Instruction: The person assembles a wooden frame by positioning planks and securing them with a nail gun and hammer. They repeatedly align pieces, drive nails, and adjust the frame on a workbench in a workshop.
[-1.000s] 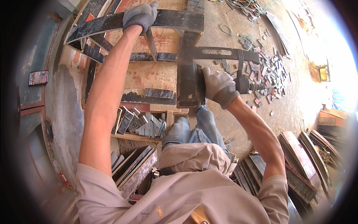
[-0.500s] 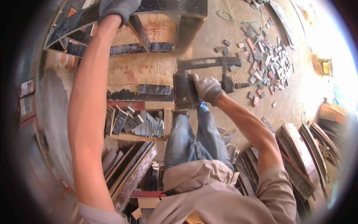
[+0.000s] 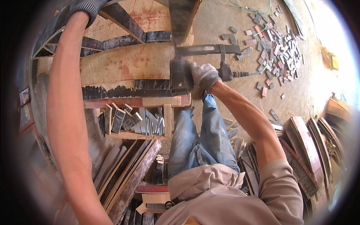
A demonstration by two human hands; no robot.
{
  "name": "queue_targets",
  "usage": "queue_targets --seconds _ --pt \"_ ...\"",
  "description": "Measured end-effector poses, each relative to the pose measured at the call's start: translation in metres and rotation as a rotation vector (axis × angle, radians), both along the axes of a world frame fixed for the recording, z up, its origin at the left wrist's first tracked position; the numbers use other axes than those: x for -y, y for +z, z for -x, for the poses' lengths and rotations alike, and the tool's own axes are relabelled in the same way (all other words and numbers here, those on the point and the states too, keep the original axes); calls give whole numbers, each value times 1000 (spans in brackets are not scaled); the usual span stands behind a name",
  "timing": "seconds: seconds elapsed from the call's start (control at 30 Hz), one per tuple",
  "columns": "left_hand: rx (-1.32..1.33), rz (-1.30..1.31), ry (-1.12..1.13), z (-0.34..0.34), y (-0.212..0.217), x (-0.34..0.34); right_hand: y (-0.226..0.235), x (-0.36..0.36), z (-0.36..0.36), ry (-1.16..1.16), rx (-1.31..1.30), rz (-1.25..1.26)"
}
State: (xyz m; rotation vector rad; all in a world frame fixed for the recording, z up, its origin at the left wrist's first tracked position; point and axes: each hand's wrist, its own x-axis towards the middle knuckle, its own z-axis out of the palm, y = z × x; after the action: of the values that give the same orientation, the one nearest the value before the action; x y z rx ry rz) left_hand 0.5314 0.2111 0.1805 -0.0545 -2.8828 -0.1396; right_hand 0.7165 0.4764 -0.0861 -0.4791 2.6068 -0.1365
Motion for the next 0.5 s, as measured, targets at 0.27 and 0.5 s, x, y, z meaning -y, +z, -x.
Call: queue_targets --seconds 0.27,0.5 --pt "32 41 96 29 -9 7 33 -70 -35 -303 -69 454" --pt "118 -65 129 30 -11 18 0 -117 13 -1307 736 1298"
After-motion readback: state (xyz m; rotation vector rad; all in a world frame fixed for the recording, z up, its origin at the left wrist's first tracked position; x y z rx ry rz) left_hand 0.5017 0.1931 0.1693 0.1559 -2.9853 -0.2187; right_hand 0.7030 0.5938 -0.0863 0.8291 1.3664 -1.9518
